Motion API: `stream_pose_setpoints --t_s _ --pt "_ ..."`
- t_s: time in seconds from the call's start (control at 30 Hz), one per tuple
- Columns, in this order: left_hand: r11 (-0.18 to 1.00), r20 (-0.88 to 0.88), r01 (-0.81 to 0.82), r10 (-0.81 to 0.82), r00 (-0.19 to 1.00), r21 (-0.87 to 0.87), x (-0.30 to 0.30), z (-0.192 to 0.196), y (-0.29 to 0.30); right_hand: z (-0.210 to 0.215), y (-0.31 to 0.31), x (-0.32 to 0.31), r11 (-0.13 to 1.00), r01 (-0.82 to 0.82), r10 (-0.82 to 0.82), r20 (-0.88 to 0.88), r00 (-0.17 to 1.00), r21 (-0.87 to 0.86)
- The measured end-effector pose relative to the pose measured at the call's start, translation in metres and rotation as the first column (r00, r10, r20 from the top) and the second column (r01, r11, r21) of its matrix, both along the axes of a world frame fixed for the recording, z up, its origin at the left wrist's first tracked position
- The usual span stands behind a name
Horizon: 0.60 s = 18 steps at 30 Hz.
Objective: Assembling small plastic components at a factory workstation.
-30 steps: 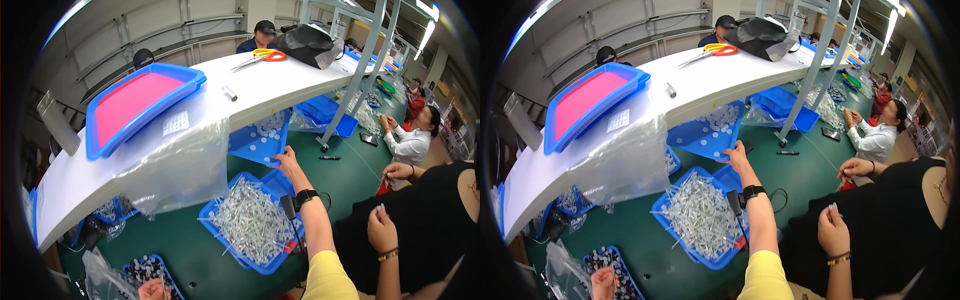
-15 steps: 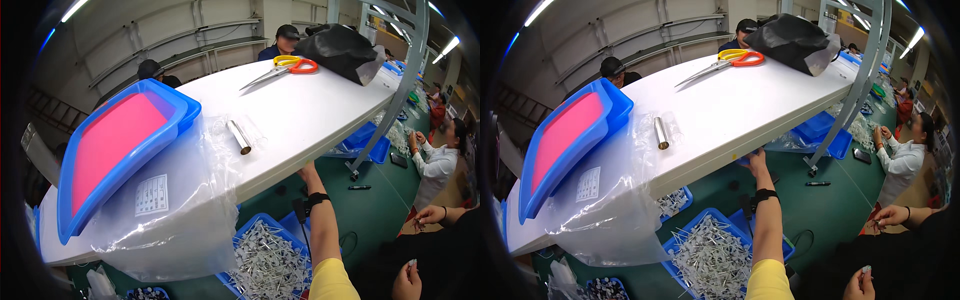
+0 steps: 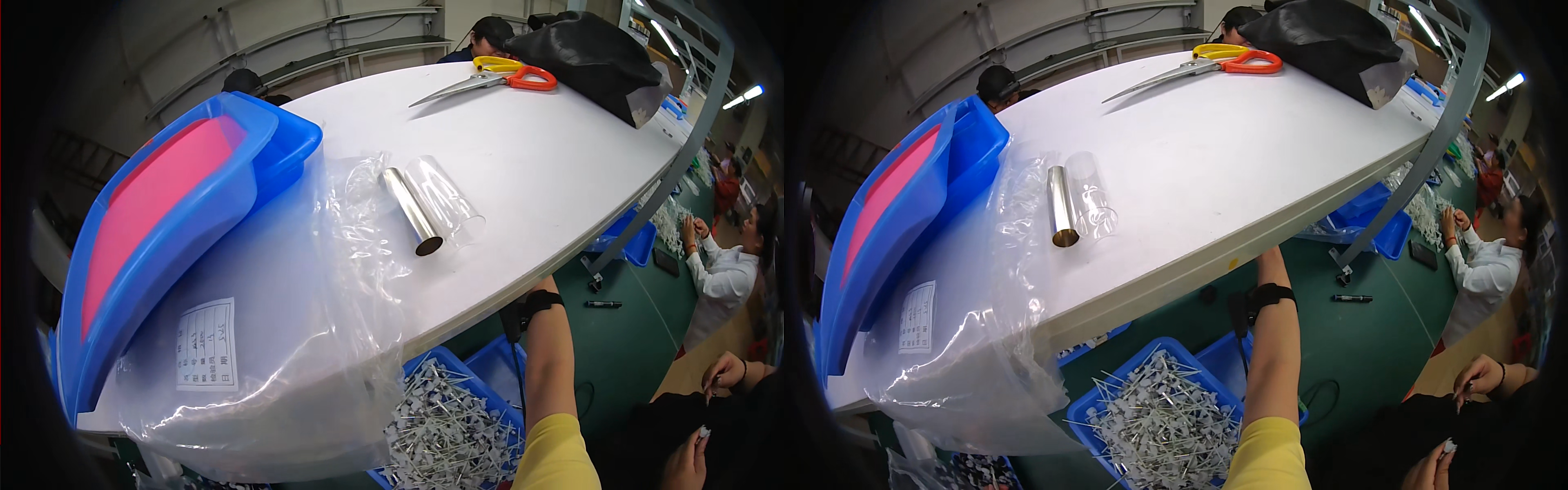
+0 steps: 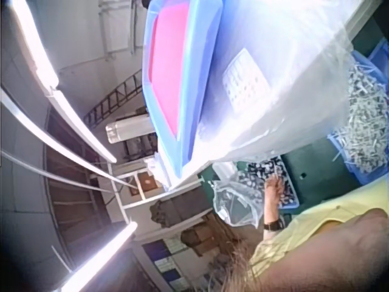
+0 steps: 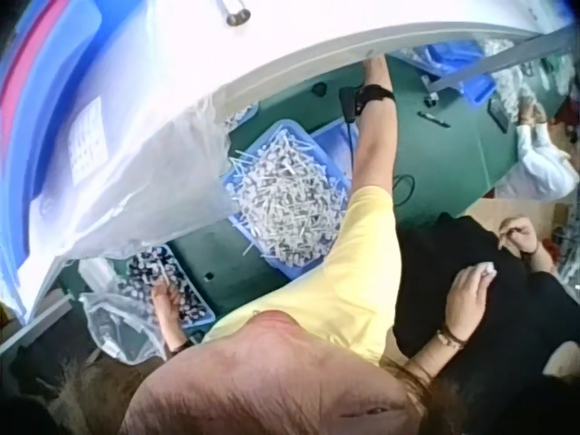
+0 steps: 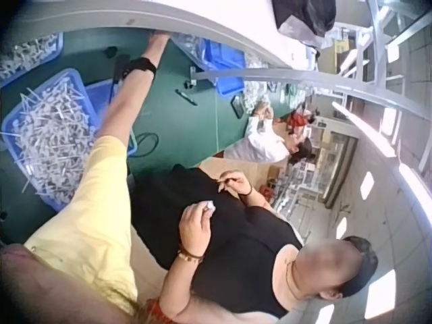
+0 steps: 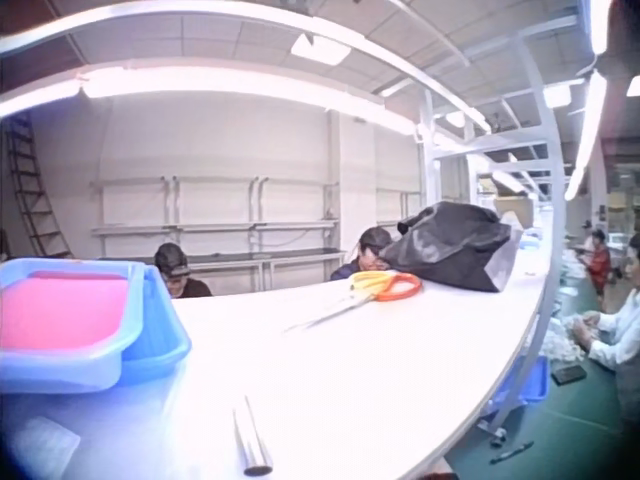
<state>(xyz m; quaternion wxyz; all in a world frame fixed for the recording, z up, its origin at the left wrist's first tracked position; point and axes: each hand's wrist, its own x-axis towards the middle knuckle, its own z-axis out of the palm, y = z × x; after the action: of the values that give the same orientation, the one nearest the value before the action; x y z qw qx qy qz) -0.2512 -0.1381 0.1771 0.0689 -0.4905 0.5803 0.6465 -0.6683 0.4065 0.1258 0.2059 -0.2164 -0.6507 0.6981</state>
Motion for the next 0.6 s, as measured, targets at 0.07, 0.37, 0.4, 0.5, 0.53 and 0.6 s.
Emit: stream_pose_setpoints --t_s 0.07,0.37,0.4,0.5,0.53,0.6 --pt "1.0 0.006 0.016 -0.017 1.0 0.02 -0.002 0.002 0.001 0.009 0.013 0.001 0.993 0.027 -0.029 0.02 0.999 0.115" --pt "0.998 -0.12 -0.053 0.057 0.991 0.034 0.016 -0.001 -0.026 0.028 0.011 0.008 0.576 0.04 -0.146 0.054 0.988 0.817" --pt "0.994 -0.151 -0.104 0.096 0.984 -0.041 0.025 -0.005 -0.028 0.032 0.002 0.015 0.532 0.012 -0.083 0.038 0.996 0.847" --pt "0.986 -0.256 -0.158 0.142 0.956 -0.044 0.054 -0.001 -0.049 0.051 -0.043 0.04 0.469 -0.201 0.226 0.103 0.969 0.86" --pt "0.983 -0.288 -0.162 0.132 0.948 -0.084 0.065 0.003 -0.055 0.06 -0.062 0.052 0.463 -0.349 0.363 0.185 0.913 0.815" --pt "0.978 -0.375 -0.204 0.17 0.911 -0.053 0.088 0.017 -0.066 0.085 -0.102 0.084 0.394 -0.761 0.614 0.469 0.635 0.515"
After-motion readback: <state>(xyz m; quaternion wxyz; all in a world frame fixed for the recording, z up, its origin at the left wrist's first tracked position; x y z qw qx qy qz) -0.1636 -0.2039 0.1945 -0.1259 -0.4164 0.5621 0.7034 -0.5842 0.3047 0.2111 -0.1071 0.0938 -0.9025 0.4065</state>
